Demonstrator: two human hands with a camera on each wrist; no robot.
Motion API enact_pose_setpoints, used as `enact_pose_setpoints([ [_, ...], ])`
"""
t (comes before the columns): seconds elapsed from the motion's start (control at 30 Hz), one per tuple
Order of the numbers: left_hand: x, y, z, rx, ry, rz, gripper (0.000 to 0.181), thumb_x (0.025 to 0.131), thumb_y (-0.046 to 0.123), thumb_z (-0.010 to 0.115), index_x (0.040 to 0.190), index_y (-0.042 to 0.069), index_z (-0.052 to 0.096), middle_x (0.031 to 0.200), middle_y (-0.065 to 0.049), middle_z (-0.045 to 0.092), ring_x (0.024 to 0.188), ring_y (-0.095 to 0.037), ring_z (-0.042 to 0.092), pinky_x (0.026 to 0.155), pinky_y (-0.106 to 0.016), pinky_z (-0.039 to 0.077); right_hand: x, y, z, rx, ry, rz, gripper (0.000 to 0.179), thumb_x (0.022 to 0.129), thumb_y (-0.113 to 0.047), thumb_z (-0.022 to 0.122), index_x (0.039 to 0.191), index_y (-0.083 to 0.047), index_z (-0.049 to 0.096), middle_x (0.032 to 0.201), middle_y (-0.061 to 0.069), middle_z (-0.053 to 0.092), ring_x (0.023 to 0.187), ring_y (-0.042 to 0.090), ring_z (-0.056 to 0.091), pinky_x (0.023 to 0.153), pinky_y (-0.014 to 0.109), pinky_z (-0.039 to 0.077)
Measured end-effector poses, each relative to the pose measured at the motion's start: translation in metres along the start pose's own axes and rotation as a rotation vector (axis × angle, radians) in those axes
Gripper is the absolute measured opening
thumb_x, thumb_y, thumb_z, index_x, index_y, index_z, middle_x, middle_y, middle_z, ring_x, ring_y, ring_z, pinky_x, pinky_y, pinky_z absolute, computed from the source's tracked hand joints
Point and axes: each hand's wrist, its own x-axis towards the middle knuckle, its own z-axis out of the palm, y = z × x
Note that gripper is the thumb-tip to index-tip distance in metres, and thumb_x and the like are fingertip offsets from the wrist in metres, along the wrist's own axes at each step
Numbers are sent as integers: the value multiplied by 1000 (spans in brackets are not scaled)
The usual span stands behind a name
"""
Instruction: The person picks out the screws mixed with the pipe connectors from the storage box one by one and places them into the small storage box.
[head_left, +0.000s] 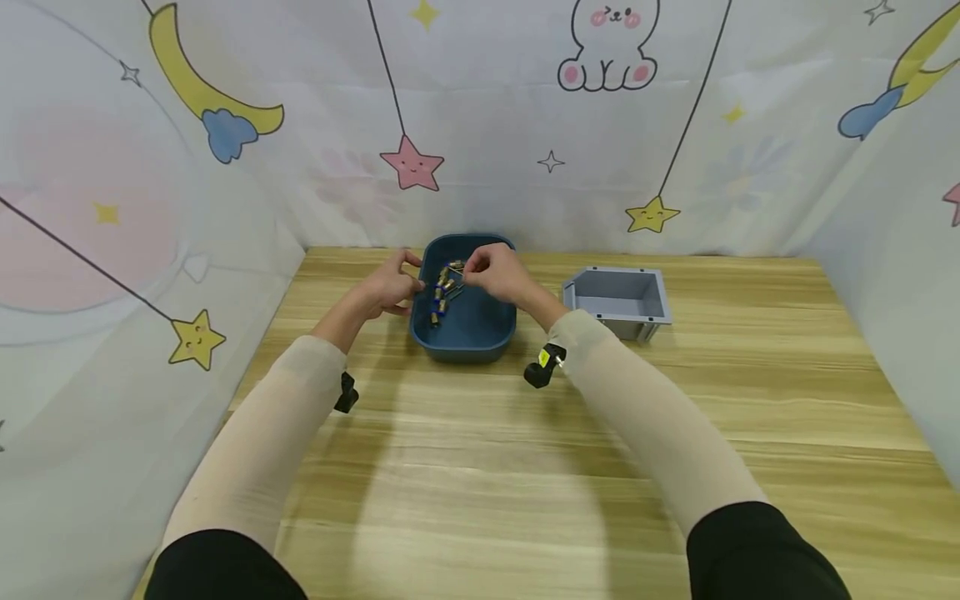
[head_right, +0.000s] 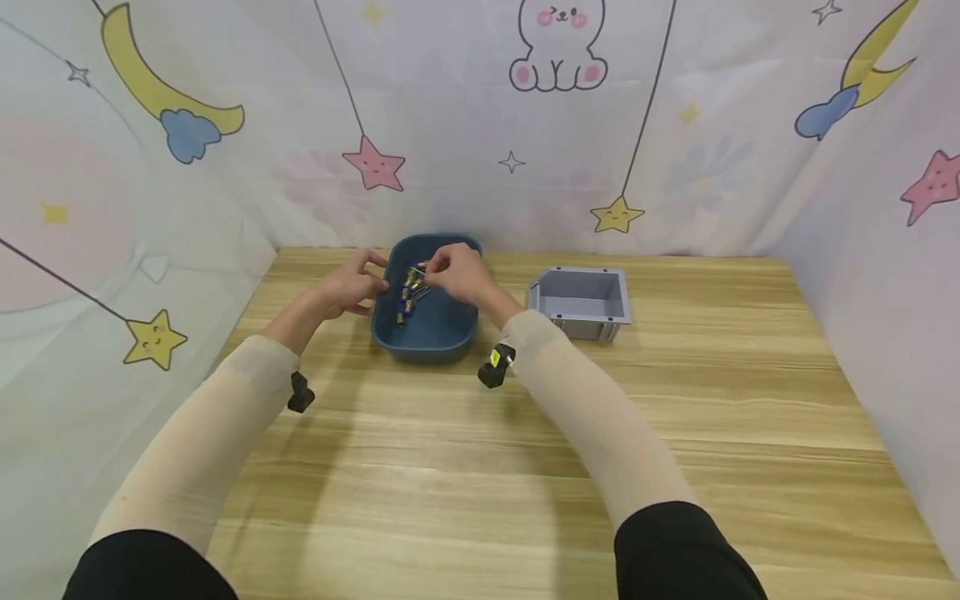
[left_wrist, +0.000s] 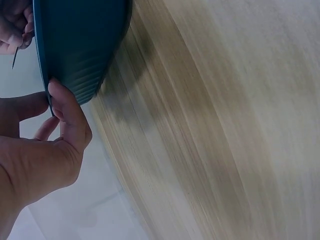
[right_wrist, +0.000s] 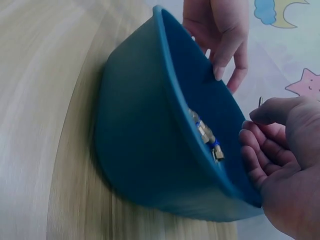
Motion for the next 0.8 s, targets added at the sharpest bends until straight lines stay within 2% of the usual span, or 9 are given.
enact_pose_setpoints([
  [0.13,-2,2,0,-9,-8,0,47,104,8,47,145,12,24,140,-23,46,120,-38,49,76,-40,53,-5,-1,-6,4,-23,-12,6,94,-11,67,94,-6,69,93,7,66,84,21,60,75,34,48],
  [0.33,-4,3,0,-34,-10,-13,47,104,9,47,145,14,25,139,-22,45,117,-36,49,78,-42,51,-9,-3,-11,-19,-10,-16,5,93,-9,68,95,-5,69,93,8,66,84,21,60,75,33,49],
  [0.8,-3,1,1,6,11,-5,45,104,9,47,144,15,26,138,-20,47,112,-32,50,74,-38,52,-17,1,-25,-43,-52,-73,5,93,-11,69,93,-6,68,88,6,66,78,20,59,70,32,48],
])
